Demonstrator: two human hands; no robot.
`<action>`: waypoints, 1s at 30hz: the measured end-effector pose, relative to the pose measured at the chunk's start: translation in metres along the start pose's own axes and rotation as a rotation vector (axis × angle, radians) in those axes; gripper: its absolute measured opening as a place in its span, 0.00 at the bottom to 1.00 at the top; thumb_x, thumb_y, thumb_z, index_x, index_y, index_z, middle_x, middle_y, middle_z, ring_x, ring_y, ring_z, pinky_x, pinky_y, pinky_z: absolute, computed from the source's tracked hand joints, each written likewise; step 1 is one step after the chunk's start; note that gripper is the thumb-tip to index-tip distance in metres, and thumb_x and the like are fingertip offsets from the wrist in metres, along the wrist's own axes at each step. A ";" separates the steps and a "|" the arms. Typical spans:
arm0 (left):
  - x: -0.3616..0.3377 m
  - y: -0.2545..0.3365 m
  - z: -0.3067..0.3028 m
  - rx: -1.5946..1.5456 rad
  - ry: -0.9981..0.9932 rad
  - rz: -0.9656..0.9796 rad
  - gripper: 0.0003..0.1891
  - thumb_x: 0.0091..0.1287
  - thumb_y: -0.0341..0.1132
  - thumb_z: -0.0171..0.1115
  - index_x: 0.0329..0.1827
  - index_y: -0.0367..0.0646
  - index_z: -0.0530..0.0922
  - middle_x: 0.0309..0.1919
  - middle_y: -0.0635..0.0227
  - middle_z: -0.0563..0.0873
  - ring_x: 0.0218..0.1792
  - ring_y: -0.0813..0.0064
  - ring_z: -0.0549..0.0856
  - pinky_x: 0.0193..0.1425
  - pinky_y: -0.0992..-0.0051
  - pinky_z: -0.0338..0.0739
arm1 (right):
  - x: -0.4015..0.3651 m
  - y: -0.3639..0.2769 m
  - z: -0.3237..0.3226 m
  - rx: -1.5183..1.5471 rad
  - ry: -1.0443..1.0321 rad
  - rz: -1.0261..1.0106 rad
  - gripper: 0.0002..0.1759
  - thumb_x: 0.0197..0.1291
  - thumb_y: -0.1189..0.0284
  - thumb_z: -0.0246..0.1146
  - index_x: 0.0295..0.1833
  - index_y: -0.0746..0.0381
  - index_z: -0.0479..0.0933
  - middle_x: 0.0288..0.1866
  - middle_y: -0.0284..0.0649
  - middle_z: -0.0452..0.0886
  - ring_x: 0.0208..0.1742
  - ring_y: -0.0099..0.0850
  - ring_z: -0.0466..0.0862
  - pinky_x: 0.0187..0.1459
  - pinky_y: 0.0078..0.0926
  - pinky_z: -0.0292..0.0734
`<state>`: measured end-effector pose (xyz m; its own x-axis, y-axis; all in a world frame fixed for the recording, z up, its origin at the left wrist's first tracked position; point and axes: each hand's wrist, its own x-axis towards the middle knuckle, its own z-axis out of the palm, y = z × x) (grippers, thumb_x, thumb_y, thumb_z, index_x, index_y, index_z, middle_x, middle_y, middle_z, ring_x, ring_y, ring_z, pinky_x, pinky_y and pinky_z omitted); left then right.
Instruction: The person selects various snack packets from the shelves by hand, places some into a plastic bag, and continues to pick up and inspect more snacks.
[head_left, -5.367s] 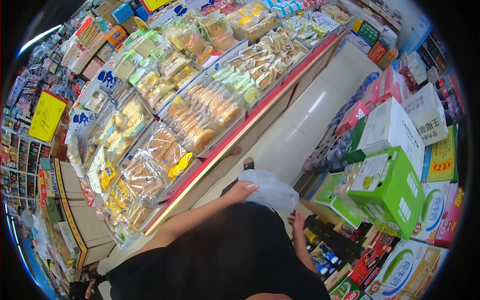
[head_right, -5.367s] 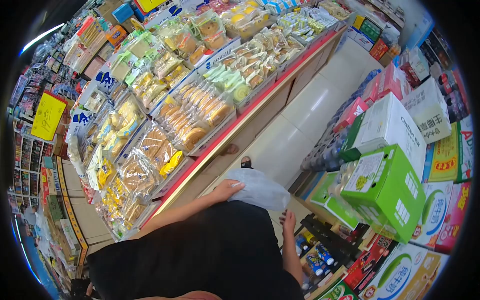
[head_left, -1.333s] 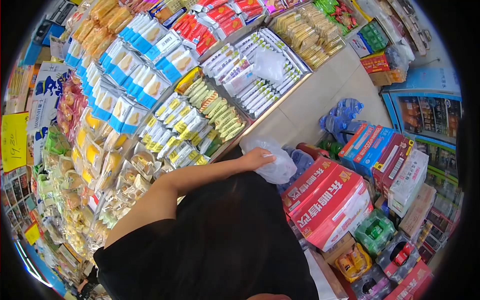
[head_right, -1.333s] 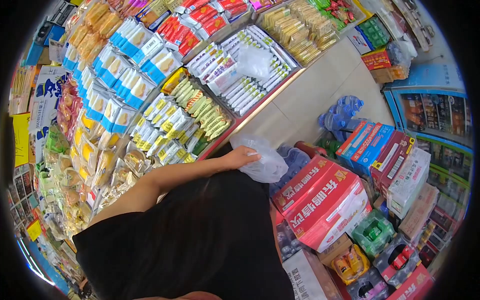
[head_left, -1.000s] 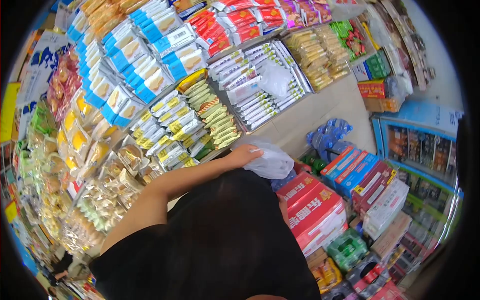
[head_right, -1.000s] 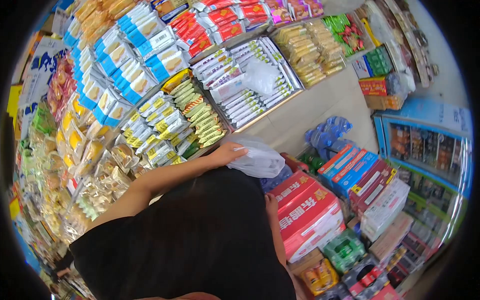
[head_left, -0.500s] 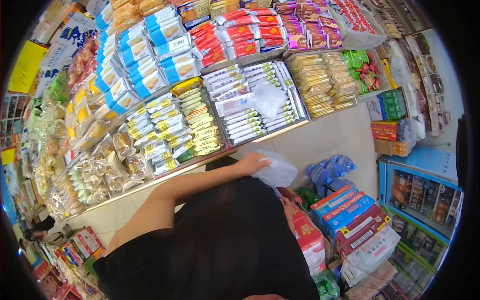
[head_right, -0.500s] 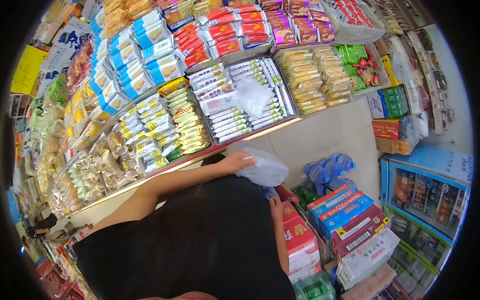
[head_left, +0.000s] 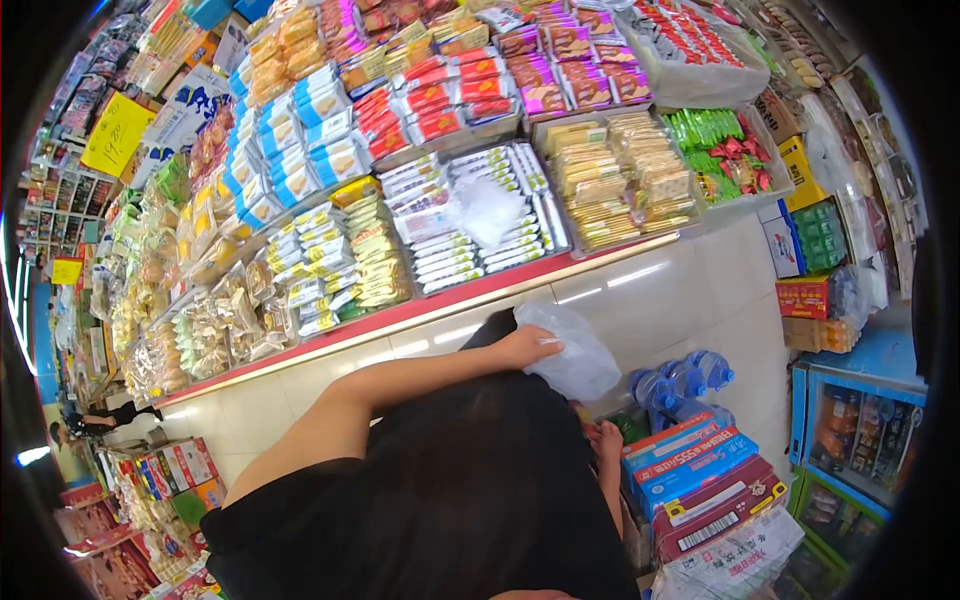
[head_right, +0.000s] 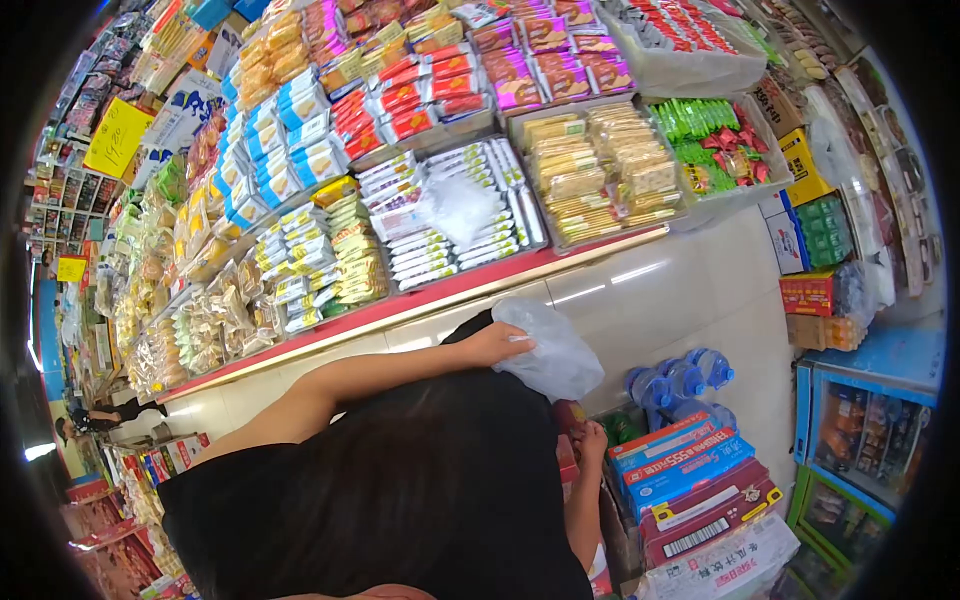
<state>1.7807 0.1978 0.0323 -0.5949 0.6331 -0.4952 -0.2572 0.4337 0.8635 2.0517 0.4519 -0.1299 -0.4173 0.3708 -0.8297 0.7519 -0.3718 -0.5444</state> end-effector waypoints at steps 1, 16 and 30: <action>0.002 0.006 0.002 -0.005 0.003 0.006 0.19 0.64 0.46 0.58 0.37 0.35 0.81 0.25 0.62 0.83 0.29 0.77 0.79 0.36 0.73 0.74 | 0.004 -0.003 0.001 -0.047 0.028 -0.052 0.12 0.65 0.65 0.53 0.46 0.60 0.74 0.35 0.35 0.78 0.27 0.27 0.79 0.22 0.21 0.72; 0.157 0.082 0.026 0.068 -0.251 0.119 0.20 0.62 0.48 0.59 0.41 0.37 0.82 0.29 0.56 0.85 0.32 0.70 0.83 0.39 0.70 0.76 | -0.027 -0.068 -0.037 -0.303 0.163 -0.283 0.10 0.62 0.69 0.52 0.40 0.63 0.75 0.25 0.35 0.75 0.21 0.20 0.74 0.16 0.15 0.63; 0.205 0.098 0.019 0.042 -0.261 -0.049 0.21 0.64 0.48 0.58 0.39 0.35 0.81 0.30 0.61 0.84 0.32 0.73 0.79 0.39 0.72 0.73 | 0.010 -0.119 -0.026 -0.397 0.180 -0.152 0.12 0.60 0.68 0.54 0.40 0.65 0.78 0.27 0.37 0.78 0.24 0.24 0.78 0.23 0.23 0.70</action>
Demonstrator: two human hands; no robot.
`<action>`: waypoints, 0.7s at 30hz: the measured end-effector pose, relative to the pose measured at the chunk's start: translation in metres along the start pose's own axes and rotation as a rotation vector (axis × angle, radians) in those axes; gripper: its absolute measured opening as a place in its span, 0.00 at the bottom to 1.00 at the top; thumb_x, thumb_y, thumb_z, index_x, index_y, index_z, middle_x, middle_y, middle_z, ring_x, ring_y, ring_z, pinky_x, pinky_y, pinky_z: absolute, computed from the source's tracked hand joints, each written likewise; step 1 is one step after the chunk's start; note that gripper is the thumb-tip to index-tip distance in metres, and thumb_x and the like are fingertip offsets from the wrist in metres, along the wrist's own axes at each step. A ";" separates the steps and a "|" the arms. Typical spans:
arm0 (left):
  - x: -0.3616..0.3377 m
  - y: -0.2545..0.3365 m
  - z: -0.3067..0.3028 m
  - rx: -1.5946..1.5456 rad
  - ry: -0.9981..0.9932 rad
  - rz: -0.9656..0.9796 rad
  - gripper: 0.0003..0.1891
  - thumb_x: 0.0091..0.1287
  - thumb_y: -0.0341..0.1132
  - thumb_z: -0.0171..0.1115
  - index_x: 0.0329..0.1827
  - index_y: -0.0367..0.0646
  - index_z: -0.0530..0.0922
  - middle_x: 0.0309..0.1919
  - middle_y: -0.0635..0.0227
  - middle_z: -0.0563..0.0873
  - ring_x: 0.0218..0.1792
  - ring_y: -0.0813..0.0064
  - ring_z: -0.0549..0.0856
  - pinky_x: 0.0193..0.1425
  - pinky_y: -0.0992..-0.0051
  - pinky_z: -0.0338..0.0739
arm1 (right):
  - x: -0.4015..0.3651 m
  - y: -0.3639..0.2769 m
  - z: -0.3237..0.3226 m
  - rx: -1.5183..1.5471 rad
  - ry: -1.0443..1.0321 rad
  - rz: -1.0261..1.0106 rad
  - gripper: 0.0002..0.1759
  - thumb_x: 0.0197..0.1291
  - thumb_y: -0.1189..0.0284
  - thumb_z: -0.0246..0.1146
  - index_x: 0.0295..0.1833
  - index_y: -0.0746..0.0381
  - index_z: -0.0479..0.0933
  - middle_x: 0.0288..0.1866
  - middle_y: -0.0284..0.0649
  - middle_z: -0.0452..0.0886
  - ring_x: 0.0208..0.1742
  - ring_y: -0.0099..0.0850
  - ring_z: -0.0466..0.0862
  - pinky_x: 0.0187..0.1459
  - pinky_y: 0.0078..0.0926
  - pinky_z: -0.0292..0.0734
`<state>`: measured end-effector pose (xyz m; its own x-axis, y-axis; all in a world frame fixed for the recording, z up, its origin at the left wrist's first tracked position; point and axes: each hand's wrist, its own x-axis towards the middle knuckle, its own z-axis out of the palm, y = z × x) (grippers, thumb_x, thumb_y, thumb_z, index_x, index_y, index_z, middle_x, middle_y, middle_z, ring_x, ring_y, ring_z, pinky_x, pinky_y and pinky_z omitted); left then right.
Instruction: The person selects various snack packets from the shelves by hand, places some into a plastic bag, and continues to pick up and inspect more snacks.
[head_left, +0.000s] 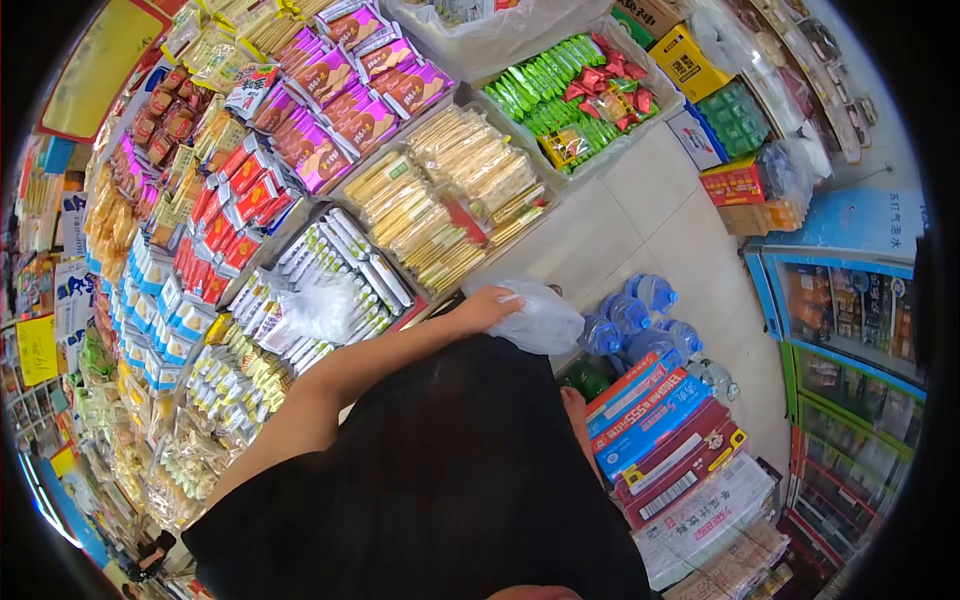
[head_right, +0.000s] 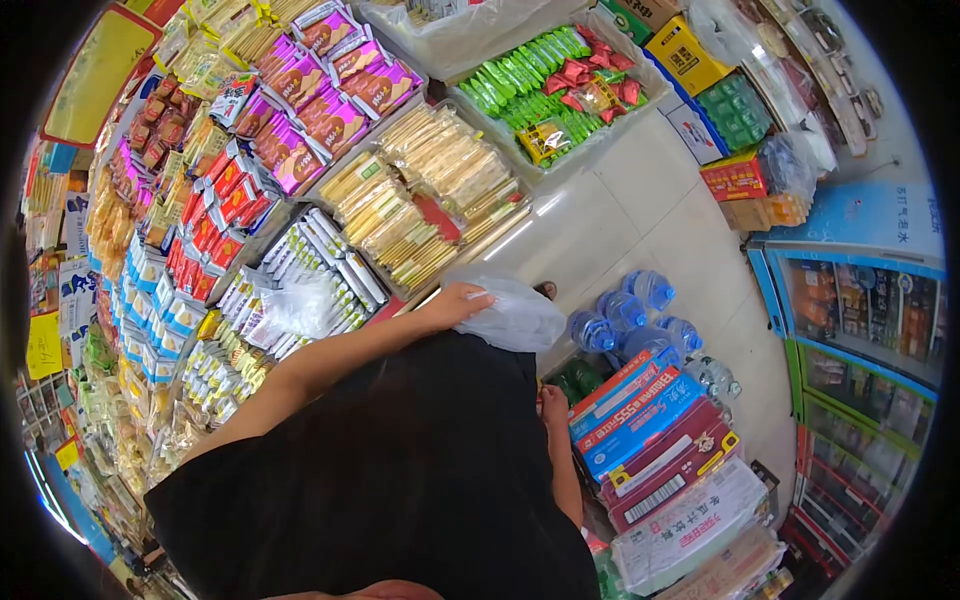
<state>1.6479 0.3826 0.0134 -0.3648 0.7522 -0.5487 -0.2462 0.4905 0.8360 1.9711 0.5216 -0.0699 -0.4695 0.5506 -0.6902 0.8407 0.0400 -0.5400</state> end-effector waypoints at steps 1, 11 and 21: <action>-0.001 0.004 -0.003 -0.041 0.025 0.000 0.20 0.64 0.48 0.57 0.39 0.35 0.81 0.29 0.63 0.83 0.31 0.75 0.79 0.38 0.73 0.73 | 0.014 0.006 -0.004 -0.051 0.044 -0.122 0.13 0.60 0.68 0.55 0.39 0.66 0.78 0.26 0.39 0.78 0.24 0.24 0.79 0.24 0.23 0.70; 0.048 0.022 0.030 -0.184 0.325 -0.063 0.18 0.65 0.47 0.57 0.38 0.38 0.81 0.21 0.73 0.76 0.24 0.82 0.72 0.28 0.79 0.67 | 0.159 -0.084 -0.096 0.171 -0.020 -0.321 0.26 0.60 0.65 0.59 0.61 0.65 0.65 0.48 0.47 0.76 0.41 0.30 0.79 0.41 0.28 0.75; 0.093 0.069 0.093 -0.278 0.413 -0.045 0.18 0.64 0.47 0.59 0.33 0.38 0.81 0.18 0.76 0.73 0.21 0.85 0.69 0.24 0.80 0.63 | 0.203 -0.149 -0.161 -0.200 -0.157 -0.506 0.37 0.54 0.64 0.64 0.66 0.64 0.59 0.59 0.56 0.67 0.57 0.47 0.72 0.58 0.36 0.68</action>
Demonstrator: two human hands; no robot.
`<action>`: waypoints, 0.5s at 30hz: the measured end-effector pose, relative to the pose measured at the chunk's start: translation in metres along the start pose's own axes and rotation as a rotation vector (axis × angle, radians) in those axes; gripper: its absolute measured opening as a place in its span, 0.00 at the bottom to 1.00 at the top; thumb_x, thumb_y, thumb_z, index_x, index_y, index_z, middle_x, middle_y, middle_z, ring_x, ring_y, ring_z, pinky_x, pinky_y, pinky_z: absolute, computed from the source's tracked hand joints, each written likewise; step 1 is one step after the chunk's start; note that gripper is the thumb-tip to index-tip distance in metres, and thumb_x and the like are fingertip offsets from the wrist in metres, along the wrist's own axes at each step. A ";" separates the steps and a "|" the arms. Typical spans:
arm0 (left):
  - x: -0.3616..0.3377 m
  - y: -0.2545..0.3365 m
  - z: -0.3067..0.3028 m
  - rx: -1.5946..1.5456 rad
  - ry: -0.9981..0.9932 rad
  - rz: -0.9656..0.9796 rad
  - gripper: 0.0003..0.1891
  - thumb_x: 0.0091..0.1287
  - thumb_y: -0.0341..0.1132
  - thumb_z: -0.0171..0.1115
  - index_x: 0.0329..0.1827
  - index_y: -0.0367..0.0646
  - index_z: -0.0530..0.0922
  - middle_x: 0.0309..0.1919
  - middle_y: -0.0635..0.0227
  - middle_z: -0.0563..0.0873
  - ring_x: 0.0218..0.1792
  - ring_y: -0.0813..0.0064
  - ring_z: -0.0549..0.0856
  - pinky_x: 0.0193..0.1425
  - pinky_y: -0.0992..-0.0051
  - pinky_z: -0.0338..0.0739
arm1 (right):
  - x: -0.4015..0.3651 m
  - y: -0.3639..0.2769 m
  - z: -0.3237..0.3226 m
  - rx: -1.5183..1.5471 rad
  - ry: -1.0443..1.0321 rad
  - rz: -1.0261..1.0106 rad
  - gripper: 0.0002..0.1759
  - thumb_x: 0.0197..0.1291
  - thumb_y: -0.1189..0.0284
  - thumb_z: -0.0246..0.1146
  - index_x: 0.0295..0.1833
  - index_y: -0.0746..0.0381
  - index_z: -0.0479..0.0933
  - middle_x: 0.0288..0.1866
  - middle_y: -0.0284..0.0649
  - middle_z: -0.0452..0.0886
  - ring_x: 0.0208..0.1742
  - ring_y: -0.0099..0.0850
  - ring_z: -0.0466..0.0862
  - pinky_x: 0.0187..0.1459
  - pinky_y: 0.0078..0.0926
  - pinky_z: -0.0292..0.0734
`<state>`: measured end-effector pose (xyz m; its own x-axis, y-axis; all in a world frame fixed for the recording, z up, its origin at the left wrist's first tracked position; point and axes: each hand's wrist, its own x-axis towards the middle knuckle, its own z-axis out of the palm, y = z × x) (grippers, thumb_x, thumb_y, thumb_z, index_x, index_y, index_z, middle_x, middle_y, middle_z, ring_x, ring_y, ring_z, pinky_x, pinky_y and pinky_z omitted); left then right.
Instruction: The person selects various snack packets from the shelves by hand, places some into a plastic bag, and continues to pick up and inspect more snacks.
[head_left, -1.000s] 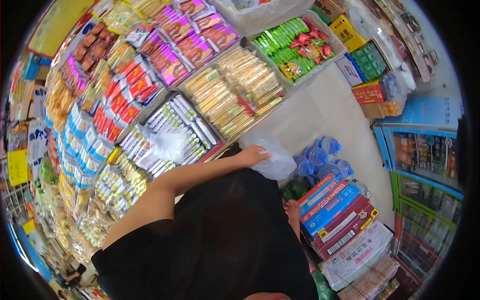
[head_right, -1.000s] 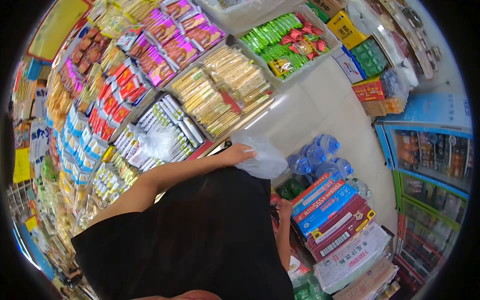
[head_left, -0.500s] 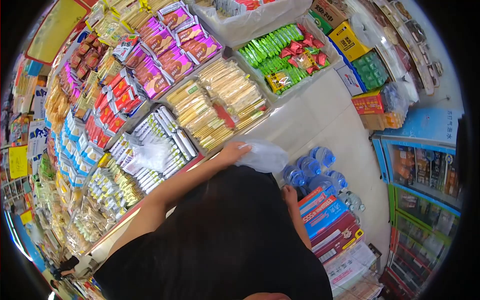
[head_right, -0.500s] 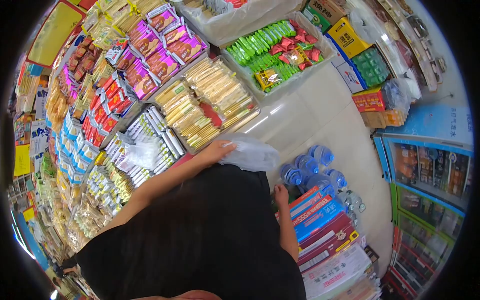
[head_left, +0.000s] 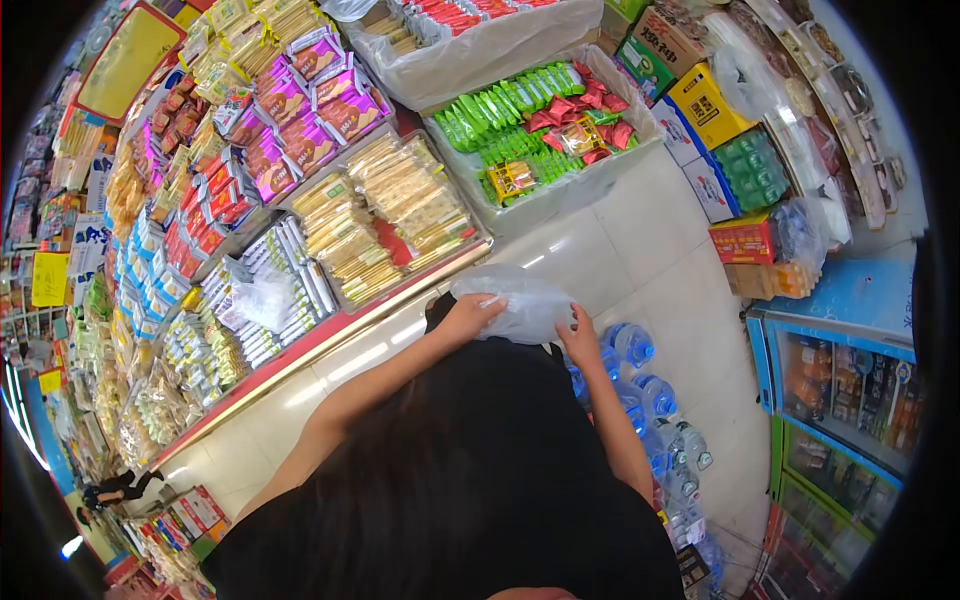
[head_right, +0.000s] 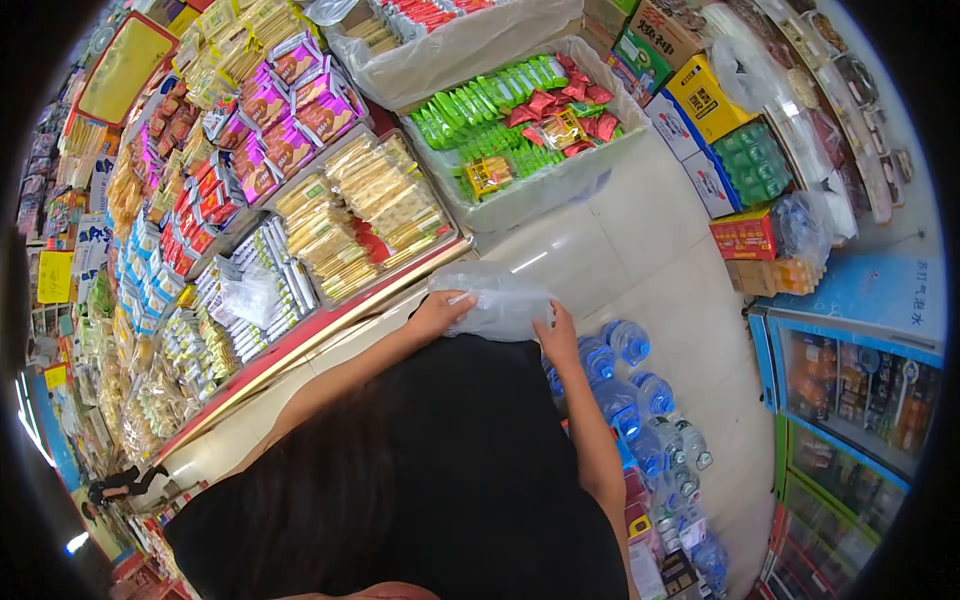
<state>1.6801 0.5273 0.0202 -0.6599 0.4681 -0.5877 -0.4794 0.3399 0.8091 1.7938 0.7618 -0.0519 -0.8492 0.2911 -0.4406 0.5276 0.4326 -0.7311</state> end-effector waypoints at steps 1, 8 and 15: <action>0.002 -0.002 0.002 0.047 -0.019 -0.008 0.18 0.64 0.48 0.58 0.34 0.39 0.81 0.19 0.77 0.73 0.22 0.86 0.69 0.25 0.81 0.63 | -0.001 0.009 0.000 0.002 -0.007 -0.004 0.37 0.54 0.64 0.64 0.66 0.64 0.59 0.59 0.56 0.67 0.57 0.47 0.72 0.58 0.36 0.68; 0.027 0.013 0.019 0.052 -0.199 -0.079 0.16 0.66 0.47 0.57 0.35 0.41 0.81 0.19 0.79 0.73 0.23 0.88 0.68 0.27 0.84 0.63 | 0.001 0.033 -0.003 -0.046 0.130 -0.012 0.41 0.51 0.67 0.65 0.67 0.67 0.54 0.62 0.59 0.62 0.64 0.52 0.63 0.65 0.40 0.59; 0.089 0.049 0.038 0.060 -0.387 0.106 0.15 0.64 0.45 0.60 0.34 0.40 0.81 0.18 0.77 0.73 0.19 0.87 0.68 0.22 0.83 0.62 | 0.030 0.035 -0.031 -0.007 0.313 0.013 0.42 0.46 0.74 0.67 0.66 0.68 0.54 0.65 0.58 0.57 0.67 0.52 0.58 0.67 0.41 0.55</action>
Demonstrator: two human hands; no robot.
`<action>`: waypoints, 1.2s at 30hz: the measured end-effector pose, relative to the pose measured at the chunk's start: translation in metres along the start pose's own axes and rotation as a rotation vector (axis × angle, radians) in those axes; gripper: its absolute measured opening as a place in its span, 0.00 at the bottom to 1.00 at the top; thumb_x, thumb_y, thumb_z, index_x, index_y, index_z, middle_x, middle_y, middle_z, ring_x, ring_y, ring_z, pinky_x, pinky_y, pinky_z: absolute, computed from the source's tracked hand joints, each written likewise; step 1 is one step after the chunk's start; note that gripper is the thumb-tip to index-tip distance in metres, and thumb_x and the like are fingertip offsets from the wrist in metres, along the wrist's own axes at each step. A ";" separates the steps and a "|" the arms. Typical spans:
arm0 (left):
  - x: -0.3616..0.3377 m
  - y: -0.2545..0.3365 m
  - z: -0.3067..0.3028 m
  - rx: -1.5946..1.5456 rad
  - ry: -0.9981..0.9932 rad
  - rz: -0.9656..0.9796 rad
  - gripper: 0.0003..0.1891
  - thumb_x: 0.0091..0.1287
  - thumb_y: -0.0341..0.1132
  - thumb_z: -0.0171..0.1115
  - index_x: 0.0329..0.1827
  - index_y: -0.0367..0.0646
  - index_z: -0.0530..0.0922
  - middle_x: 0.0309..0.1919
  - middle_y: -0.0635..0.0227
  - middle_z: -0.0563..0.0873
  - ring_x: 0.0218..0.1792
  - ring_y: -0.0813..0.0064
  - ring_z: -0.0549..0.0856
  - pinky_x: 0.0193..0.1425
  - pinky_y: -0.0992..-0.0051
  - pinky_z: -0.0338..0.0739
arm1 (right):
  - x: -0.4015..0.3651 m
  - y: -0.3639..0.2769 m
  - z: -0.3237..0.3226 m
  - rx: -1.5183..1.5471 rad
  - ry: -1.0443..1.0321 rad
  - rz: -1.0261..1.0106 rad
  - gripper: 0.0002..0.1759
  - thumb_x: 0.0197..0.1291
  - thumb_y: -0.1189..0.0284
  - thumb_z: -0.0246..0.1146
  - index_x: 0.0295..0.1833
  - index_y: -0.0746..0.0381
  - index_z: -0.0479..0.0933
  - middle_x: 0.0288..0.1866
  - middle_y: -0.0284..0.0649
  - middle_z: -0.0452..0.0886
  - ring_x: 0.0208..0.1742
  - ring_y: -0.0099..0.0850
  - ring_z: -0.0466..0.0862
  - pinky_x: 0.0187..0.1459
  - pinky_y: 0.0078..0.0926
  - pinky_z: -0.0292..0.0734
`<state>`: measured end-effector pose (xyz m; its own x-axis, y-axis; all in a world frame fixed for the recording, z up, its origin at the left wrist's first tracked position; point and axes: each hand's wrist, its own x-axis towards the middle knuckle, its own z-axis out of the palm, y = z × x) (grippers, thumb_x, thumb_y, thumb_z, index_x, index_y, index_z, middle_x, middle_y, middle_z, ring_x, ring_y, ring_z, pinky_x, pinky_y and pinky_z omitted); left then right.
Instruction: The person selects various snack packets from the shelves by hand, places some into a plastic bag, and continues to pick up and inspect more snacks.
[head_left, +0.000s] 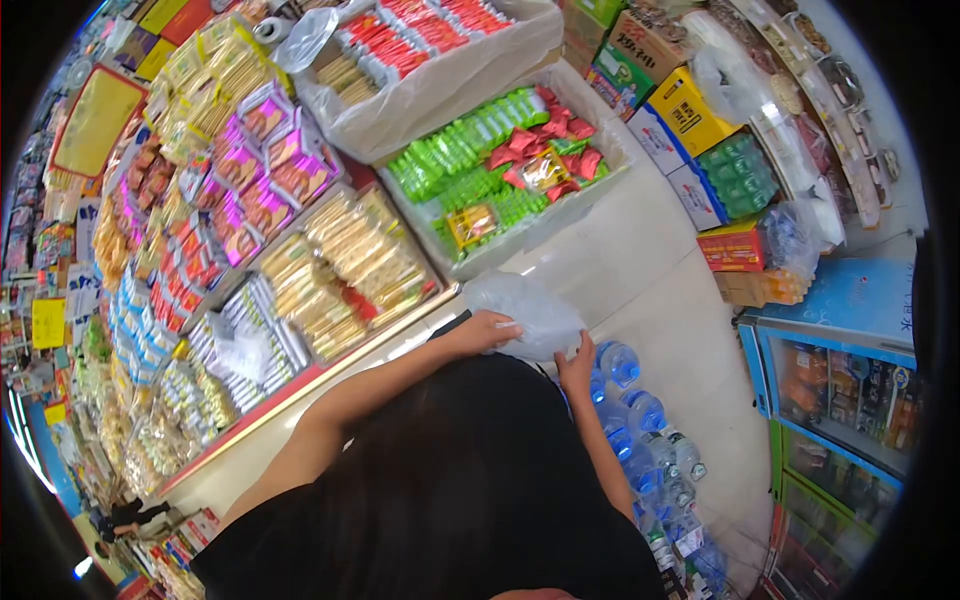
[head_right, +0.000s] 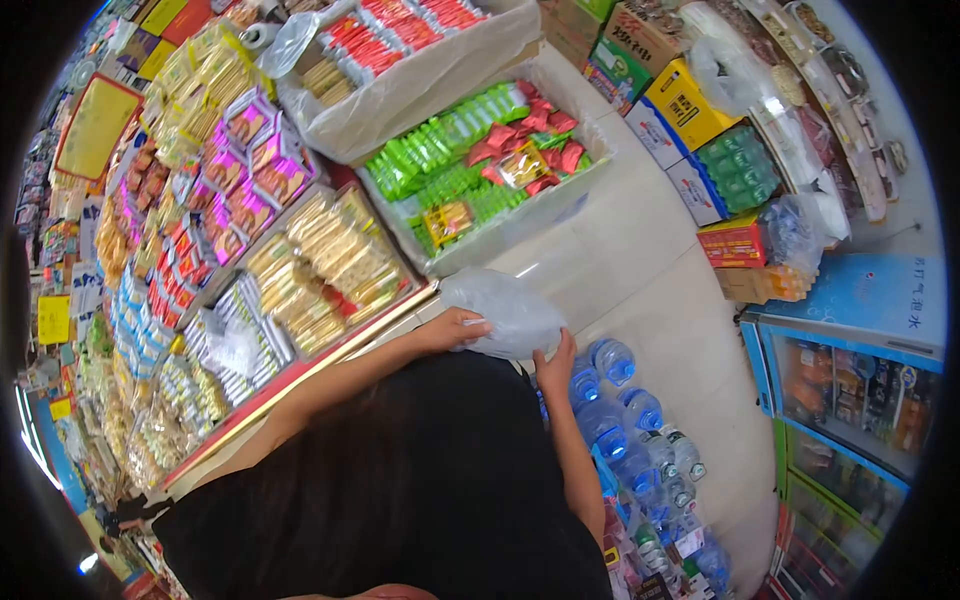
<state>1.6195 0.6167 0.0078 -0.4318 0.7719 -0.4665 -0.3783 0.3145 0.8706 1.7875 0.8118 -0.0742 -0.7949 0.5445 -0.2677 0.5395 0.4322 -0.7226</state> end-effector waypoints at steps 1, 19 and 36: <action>0.010 0.008 0.000 0.001 -0.023 -0.025 0.15 0.64 0.45 0.59 0.34 0.40 0.81 0.18 0.77 0.73 0.20 0.87 0.68 0.22 0.82 0.62 | 0.005 -0.002 -0.009 -0.010 0.015 -0.002 0.42 0.46 0.74 0.67 0.66 0.68 0.54 0.65 0.58 0.57 0.67 0.52 0.58 0.67 0.41 0.55; 0.115 0.071 -0.004 0.024 -0.300 0.138 0.20 0.66 0.45 0.58 0.49 0.36 0.77 0.36 0.68 0.80 0.38 0.82 0.77 0.44 0.80 0.71 | 0.060 -0.031 -0.062 -0.040 0.031 -0.001 0.16 0.47 0.79 0.52 0.44 0.66 0.74 0.35 0.55 0.78 0.40 0.53 0.79 0.44 0.42 0.71; 0.119 0.037 -0.134 0.900 0.549 -0.261 0.24 0.47 0.43 0.67 0.46 0.38 0.79 0.42 0.50 0.82 0.46 0.52 0.80 0.53 0.62 0.73 | 0.179 0.166 -0.225 -0.408 0.046 0.052 0.13 0.52 0.73 0.50 0.37 0.72 0.72 0.34 0.60 0.77 0.39 0.57 0.77 0.43 0.48 0.70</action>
<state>1.4445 0.6458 -0.0362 -0.8169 0.3409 -0.4653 0.1314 0.8955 0.4253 1.7972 1.1425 -0.0983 -0.7556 0.6007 -0.2612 0.6515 0.6478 -0.3950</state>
